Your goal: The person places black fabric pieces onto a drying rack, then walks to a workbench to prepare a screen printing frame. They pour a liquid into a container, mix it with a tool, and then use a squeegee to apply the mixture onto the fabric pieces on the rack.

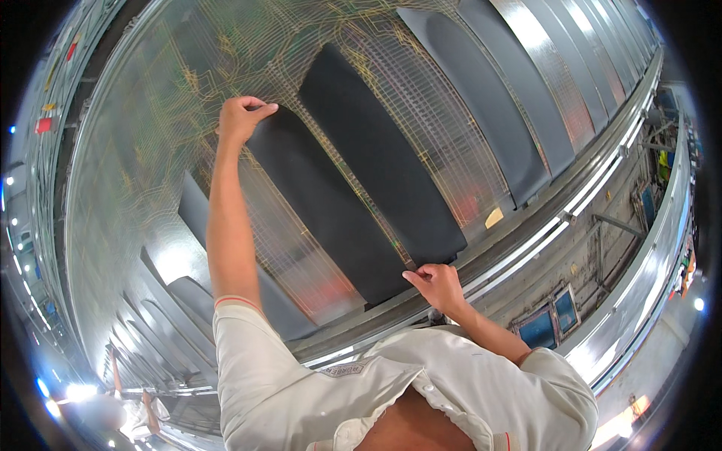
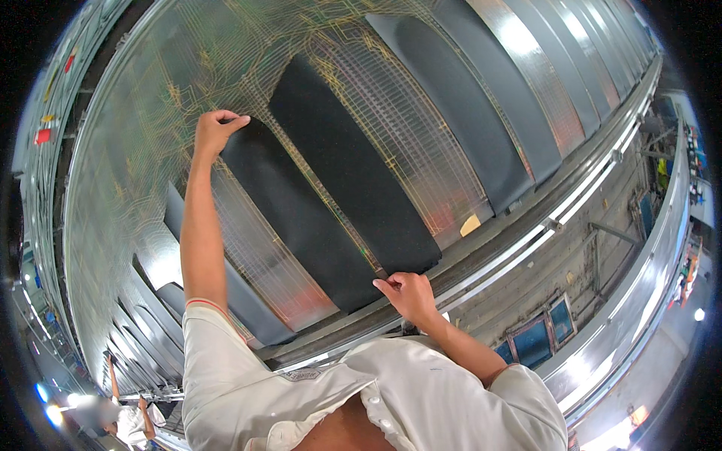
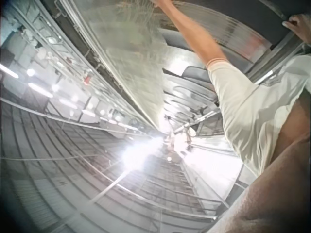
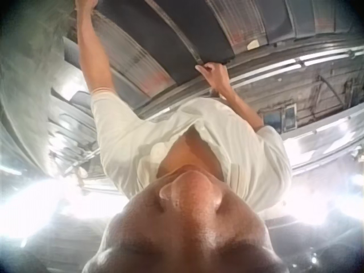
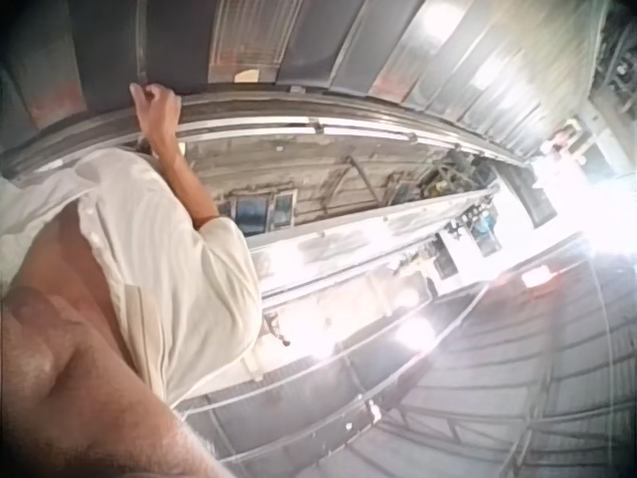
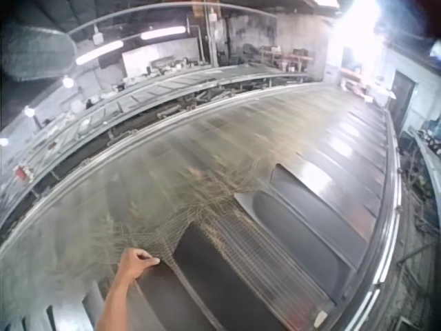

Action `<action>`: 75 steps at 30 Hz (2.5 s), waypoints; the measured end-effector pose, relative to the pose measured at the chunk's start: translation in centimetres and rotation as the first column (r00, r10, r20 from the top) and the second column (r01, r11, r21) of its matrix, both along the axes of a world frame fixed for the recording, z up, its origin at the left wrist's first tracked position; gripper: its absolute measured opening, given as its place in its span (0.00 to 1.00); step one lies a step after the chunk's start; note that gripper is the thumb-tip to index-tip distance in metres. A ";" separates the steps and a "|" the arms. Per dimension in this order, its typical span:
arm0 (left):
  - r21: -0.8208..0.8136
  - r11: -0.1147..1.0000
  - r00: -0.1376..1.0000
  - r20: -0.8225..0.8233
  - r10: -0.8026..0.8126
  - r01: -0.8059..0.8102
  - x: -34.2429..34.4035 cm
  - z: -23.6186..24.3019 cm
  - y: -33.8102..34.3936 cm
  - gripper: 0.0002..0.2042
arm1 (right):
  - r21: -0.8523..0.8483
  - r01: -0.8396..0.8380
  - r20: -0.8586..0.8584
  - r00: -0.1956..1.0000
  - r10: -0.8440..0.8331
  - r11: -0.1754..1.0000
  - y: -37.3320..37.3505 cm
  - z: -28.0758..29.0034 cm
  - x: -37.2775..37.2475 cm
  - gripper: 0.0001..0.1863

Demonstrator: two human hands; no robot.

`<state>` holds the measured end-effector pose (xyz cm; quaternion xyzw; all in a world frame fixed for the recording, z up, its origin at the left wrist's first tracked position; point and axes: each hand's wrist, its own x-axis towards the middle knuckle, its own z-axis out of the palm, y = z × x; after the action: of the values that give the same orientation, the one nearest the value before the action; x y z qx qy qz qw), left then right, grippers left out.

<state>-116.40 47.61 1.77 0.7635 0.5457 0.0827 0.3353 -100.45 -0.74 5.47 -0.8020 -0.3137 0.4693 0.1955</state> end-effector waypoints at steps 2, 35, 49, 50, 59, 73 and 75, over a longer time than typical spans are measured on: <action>-0.039 0.999 1.000 0.001 -0.002 0.002 -0.1 0.1 0.2 0.17 | -0.015 0.002 -0.014 1.000 -0.002 1.000 0.0 0.0 0.1 0.23; -0.041 0.998 0.999 -0.007 0.043 -0.043 0.0 0.1 -0.1 0.16 | -0.010 0.032 -0.026 0.999 -0.032 0.999 0.1 -0.9 0.0 0.22; -0.164 0.982 0.989 0.097 0.110 -0.093 -0.2 0.2 -0.5 0.13 | -0.006 0.011 -0.032 0.999 -0.011 1.000 -0.1 -0.9 0.2 0.21; -0.178 0.980 0.991 0.088 0.102 -0.085 -0.2 0.1 -0.2 0.13 | -0.010 0.012 -0.033 0.999 -0.012 1.000 0.0 -0.6 0.2 0.21; -0.169 0.982 0.992 0.083 0.099 -0.083 -0.3 -0.1 -0.2 0.14 | -0.017 -0.011 -0.051 0.999 0.011 1.000 0.0 -0.6 0.4 0.24; -0.139 0.988 0.989 0.127 0.080 -0.063 -0.6 -0.2 -0.1 0.14 | 0.029 -0.014 -0.043 0.999 0.015 0.999 0.5 -0.5 0.5 0.23; -0.100 0.992 0.990 0.111 0.087 -0.076 -0.3 -0.6 0.0 0.13 | 0.025 -0.018 -0.038 0.999 0.019 1.000 0.3 -0.6 0.5 0.23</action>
<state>-116.70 47.57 1.17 0.7176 0.5595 0.1141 0.3987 -99.95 -0.43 4.83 -0.7874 -0.3234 0.4822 0.2071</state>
